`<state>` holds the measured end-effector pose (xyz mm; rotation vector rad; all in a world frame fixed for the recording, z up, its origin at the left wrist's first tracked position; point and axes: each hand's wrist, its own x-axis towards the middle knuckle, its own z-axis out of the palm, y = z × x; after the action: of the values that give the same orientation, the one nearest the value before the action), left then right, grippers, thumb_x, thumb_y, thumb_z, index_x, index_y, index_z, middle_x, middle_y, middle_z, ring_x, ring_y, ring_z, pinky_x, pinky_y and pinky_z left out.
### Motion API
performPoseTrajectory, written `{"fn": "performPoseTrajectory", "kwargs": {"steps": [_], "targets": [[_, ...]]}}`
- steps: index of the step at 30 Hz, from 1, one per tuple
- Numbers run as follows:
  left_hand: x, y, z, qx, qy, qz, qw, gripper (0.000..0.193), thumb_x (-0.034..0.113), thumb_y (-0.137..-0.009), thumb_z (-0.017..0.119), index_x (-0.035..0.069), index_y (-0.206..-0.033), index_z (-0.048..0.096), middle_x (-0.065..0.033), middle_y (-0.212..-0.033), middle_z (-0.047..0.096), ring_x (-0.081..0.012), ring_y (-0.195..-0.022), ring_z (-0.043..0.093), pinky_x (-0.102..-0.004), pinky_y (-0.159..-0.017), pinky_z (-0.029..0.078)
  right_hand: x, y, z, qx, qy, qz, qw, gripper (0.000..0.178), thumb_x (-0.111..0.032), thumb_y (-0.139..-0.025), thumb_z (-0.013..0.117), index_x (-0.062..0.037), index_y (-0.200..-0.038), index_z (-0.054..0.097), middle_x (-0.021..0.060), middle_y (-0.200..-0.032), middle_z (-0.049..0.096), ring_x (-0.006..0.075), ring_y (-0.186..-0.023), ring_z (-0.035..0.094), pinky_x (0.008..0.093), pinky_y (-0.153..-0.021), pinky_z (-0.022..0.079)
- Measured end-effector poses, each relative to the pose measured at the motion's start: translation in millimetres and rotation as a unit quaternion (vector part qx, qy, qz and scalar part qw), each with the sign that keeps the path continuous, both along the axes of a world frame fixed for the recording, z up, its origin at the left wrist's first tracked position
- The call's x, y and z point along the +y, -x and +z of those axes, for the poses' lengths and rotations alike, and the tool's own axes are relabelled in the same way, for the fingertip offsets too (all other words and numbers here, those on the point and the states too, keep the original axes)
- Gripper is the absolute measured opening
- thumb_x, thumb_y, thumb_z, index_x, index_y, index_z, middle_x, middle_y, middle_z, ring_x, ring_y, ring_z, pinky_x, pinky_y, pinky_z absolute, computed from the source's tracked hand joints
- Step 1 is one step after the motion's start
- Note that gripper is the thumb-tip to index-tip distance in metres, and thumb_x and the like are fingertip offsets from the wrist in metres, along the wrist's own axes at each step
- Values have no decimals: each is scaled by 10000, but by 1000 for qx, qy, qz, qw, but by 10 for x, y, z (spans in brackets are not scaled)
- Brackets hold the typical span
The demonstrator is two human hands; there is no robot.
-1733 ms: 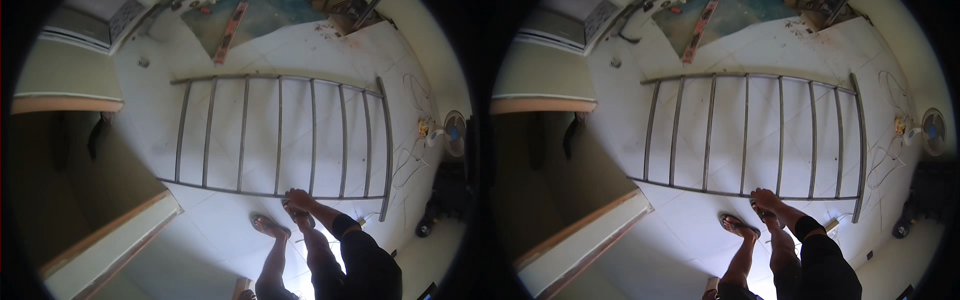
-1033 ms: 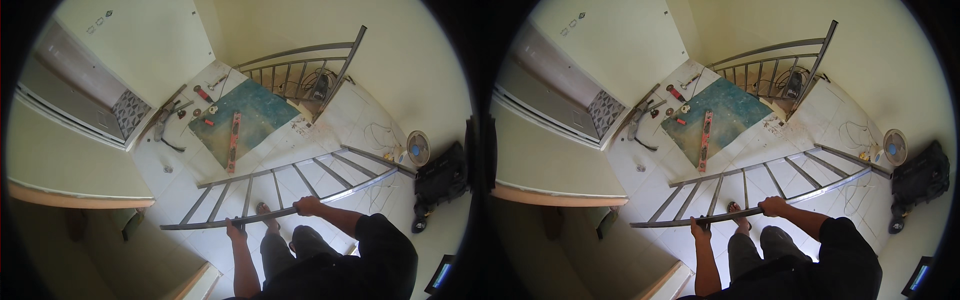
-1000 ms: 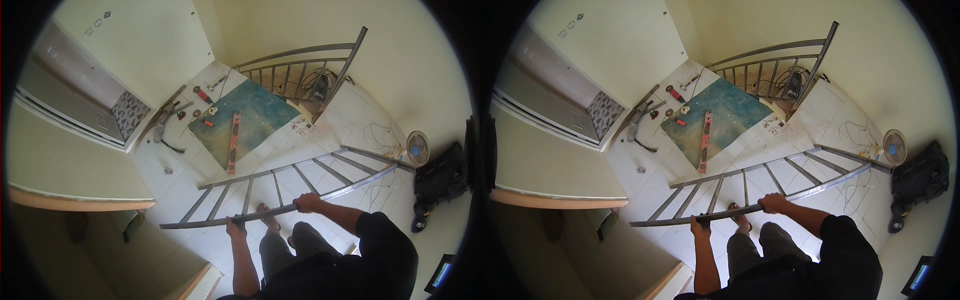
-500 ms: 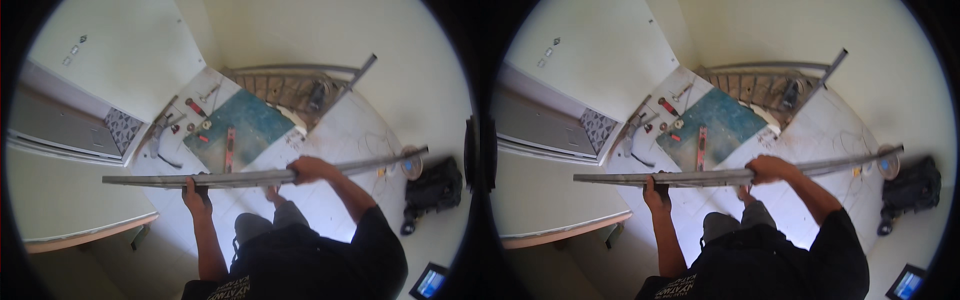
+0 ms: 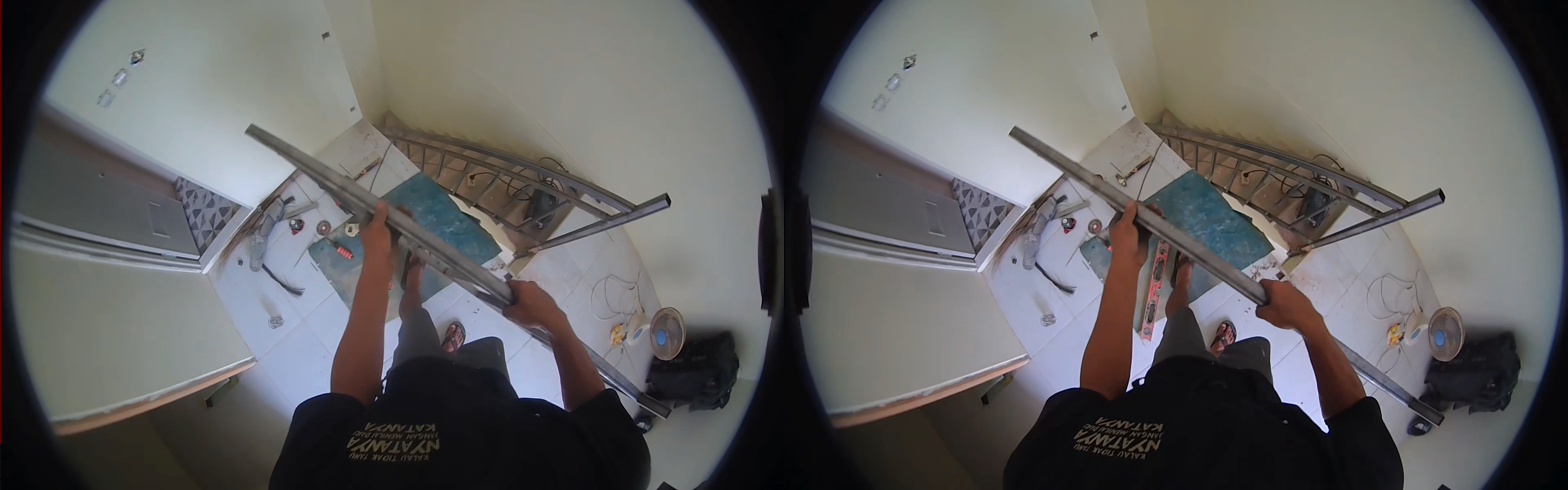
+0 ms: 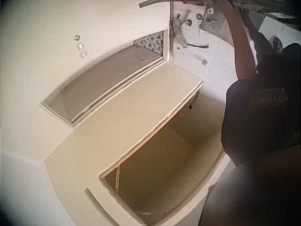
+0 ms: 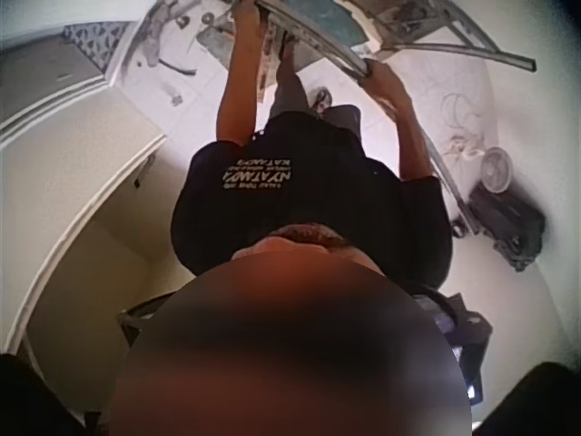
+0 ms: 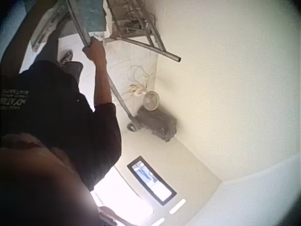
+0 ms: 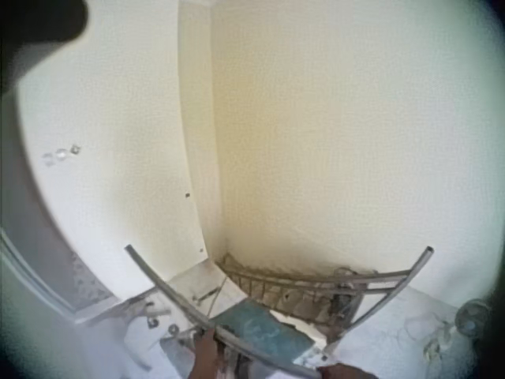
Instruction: Installing a metal staircase railing by preparing the surface and leveling the structure.
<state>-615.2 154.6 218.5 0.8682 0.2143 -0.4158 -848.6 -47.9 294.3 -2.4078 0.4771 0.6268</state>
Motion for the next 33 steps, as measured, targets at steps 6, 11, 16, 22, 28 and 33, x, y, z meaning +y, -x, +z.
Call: {"fn": "performPoseTrajectory", "kwargs": {"steps": [6, 11, 16, 22, 28, 33], "targets": [[-798, -903, -379, 38, 24, -47, 998, 225, 199, -924, 532, -18, -956, 484, -183, -834, 626, -311, -757, 642, -425, -685, 537, -439, -804, -179, 34, 12, -76, 996, 343, -196, -645, 666, -11, -929, 615, 214, -806, 641, 368, -769, 623, 420, -699, 487], [-1336, -1760, -562, 62, 5, -75, 995, 228, 203, -922, 540, -17, -952, 487, -177, -828, 629, -295, -730, 649, -403, -661, 549, -700, -1548, -267, 68, 31, -141, 987, 328, -196, -634, 674, -10, -899, 622, 209, -776, 640, 350, -727, 629, 403, -681, 484], [-1737, -2449, -664, 50, 2, -92, 994, 227, 213, -931, 530, -12, -940, 497, -167, -810, 626, -283, -705, 644, -399, -639, 545, -980, -2184, -326, 75, 32, -152, 985, 372, -192, -635, 673, -10, -957, 630, 209, -801, 650, 341, -781, 646, 397, -712, 488], [-2099, -2966, -619, 34, 7, -96, 995, 206, 204, -930, 528, 0, -916, 504, -149, -764, 616, -280, -669, 632, -410, -618, 530, -1316, -2608, -482, 34, 20, -158, 987, 407, -184, -652, 678, 0, -1012, 626, 225, -858, 653, 345, -817, 647, 390, -729, 488], [-2288, -3446, -892, 31, 5, -102, 994, 194, 199, -918, 544, 9, -911, 504, -144, -753, 613, -282, -671, 628, -396, -610, 526, -1510, -3099, -673, 28, 10, -159, 987, 398, -195, -649, 675, 21, -979, 623, 251, -847, 641, 363, -841, 644, 404, -746, 488], [-2347, -3868, -988, 44, -11, -104, 993, 181, 192, -927, 529, 14, -902, 501, -142, -747, 609, -280, -670, 627, -396, -601, 523, -1543, -3365, -772, 7, -14, -139, 990, 403, -214, -651, 667, 36, -964, 620, 268, -873, 636, 387, -864, 633, 423, -768, 488]]}}
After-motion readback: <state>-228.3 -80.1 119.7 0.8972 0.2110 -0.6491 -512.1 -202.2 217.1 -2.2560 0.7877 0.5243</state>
